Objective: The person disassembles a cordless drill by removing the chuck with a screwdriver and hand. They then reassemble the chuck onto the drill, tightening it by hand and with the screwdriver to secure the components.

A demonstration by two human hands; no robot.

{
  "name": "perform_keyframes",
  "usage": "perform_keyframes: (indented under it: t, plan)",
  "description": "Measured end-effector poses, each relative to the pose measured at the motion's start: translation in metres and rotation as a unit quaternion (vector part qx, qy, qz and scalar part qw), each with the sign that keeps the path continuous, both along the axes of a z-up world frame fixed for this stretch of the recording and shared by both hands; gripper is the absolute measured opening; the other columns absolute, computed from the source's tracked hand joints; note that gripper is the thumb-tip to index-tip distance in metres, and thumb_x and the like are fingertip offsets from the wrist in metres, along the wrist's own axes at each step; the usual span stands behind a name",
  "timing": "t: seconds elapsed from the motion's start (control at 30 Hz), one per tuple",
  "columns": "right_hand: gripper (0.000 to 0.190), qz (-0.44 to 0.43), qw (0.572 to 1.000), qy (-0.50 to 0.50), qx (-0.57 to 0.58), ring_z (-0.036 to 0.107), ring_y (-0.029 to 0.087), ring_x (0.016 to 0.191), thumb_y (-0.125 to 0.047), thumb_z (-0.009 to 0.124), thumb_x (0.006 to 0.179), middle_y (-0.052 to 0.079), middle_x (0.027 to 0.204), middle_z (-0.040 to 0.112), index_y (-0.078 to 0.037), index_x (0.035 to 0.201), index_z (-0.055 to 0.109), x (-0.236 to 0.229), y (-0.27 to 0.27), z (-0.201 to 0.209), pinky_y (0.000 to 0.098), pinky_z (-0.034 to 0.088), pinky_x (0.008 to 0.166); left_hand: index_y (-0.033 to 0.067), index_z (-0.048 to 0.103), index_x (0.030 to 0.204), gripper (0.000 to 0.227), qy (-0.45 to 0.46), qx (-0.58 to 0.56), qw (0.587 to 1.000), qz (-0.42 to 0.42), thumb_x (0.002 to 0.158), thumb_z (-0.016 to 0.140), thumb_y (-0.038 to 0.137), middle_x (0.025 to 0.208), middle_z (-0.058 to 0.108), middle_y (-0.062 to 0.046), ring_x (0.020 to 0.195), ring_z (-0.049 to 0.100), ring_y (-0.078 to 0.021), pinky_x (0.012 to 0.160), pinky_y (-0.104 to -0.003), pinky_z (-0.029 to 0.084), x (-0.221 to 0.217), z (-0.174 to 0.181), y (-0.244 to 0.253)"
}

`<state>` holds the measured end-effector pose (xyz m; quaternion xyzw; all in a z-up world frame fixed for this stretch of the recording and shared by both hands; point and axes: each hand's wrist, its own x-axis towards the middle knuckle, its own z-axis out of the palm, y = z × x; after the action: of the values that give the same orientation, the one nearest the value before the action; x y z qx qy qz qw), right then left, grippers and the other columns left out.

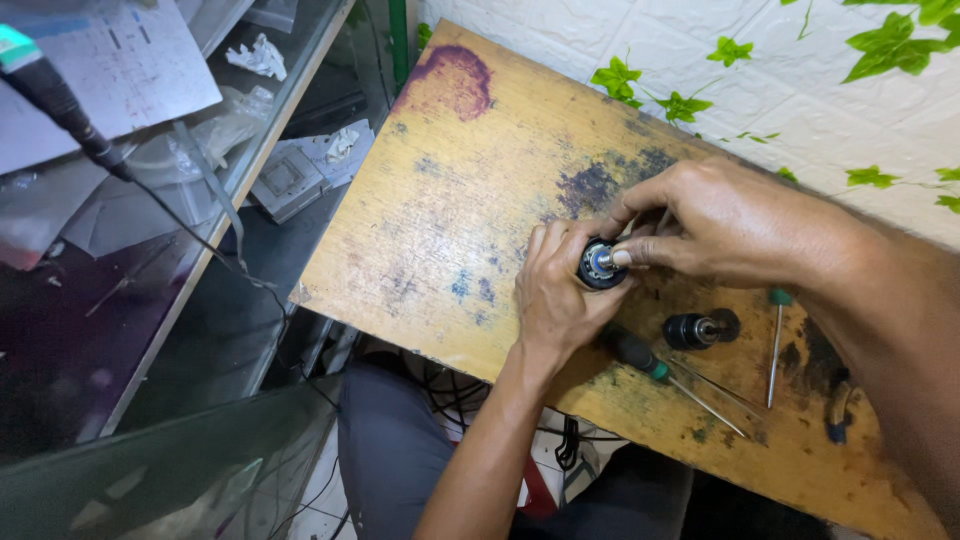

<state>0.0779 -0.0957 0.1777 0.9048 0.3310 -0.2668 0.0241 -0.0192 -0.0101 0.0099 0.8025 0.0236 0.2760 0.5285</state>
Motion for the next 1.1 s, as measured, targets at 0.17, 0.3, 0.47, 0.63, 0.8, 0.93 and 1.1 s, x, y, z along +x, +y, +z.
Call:
perform_keyframes:
  t: [0.17, 0.3, 0.47, 0.63, 0.8, 0.93, 1.1]
  plan:
    - [0.03, -0.06, 0.996, 0.021, -0.055, 0.079, 0.007, 0.085, -0.034, 0.076, 0.084, -0.01, 0.099, 0.087, -0.035, 0.114, 0.083, -0.009, 0.016, 0.017, 0.0263, 0.057, 0.083, 0.0179, 0.068, 0.118, 0.043, -0.046, -0.059, 0.997, -0.012, 0.082, 0.077, 0.039, 0.106, 0.069, -0.005, 0.098, 0.061, -0.0277, 0.086, -0.038, 0.049, 0.005, -0.005, -0.002]
    - [0.033, -0.1, 0.992, 0.008, -0.075, 0.079, 0.012, 0.098, -0.03, 0.076, 0.087, -0.006, 0.111, 0.085, -0.03, 0.12, 0.081, -0.016, 0.023, 0.021, 0.0299, 0.058, 0.088, 0.0145, 0.068, 0.113, 0.042, -0.062, -0.077, 0.995, 0.011, 0.083, 0.075, 0.044, 0.101, 0.068, -0.006, 0.093, 0.064, -0.0262, 0.084, -0.037, 0.049, 0.002, -0.005, -0.005]
    - [0.031, -0.089, 0.992, -0.019, -0.087, 0.079, 0.009, 0.093, -0.029, 0.078, 0.085, -0.006, 0.102, 0.087, -0.031, 0.115, 0.084, -0.015, 0.021, 0.016, 0.0281, 0.056, 0.085, 0.0203, 0.067, 0.114, 0.044, -0.078, -0.094, 0.992, 0.033, 0.082, 0.077, 0.049, 0.105, 0.071, 0.001, 0.092, 0.064, -0.023, 0.084, -0.035, 0.049, 0.0, -0.007, -0.008]
    - [0.03, -0.087, 0.989, -0.032, -0.112, 0.076, 0.005, 0.087, -0.033, 0.077, 0.086, -0.006, 0.097, 0.088, -0.033, 0.115, 0.085, -0.014, 0.019, 0.014, 0.0257, 0.054, 0.08, 0.0236, 0.054, 0.126, 0.08, -0.01, -0.166, 0.986, 0.018, 0.062, 0.077, 0.065, 0.102, 0.07, 0.0, 0.096, 0.072, -0.024, 0.089, -0.039, 0.055, -0.002, -0.003, -0.003]
    - [0.029, -0.083, 0.993, -0.03, -0.079, 0.079, 0.007, 0.092, -0.03, 0.077, 0.086, -0.004, 0.101, 0.088, -0.026, 0.114, 0.085, -0.012, 0.012, 0.011, 0.0275, 0.056, 0.083, 0.0184, 0.059, 0.12, 0.063, -0.129, -0.06, 0.988, 0.056, 0.078, 0.07, 0.064, 0.107, 0.068, -0.003, 0.094, 0.062, -0.0268, 0.084, -0.039, 0.044, 0.0, -0.011, -0.006]
    - [0.032, -0.138, 0.985, -0.006, -0.1, 0.08, 0.015, 0.092, -0.022, 0.077, 0.089, 0.001, 0.107, 0.086, -0.024, 0.12, 0.082, -0.024, 0.025, 0.022, 0.0288, 0.06, 0.082, 0.0229, 0.064, 0.113, 0.055, -0.077, -0.027, 0.996, 0.047, 0.079, 0.066, 0.066, 0.109, 0.067, 0.0, 0.1, 0.06, -0.0236, 0.082, -0.038, 0.042, -0.002, 0.006, 0.0]
    - [0.029, -0.088, 0.993, -0.012, -0.072, 0.08, 0.012, 0.084, -0.025, 0.078, 0.087, -0.003, 0.101, 0.087, -0.025, 0.115, 0.083, -0.023, 0.023, 0.021, 0.0292, 0.06, 0.078, 0.0202, 0.071, 0.108, 0.054, 0.131, 0.014, 0.988, -0.078, 0.073, 0.067, 0.06, 0.115, 0.072, -0.007, 0.118, 0.057, -0.0317, 0.096, -0.051, 0.038, 0.01, 0.034, 0.008]
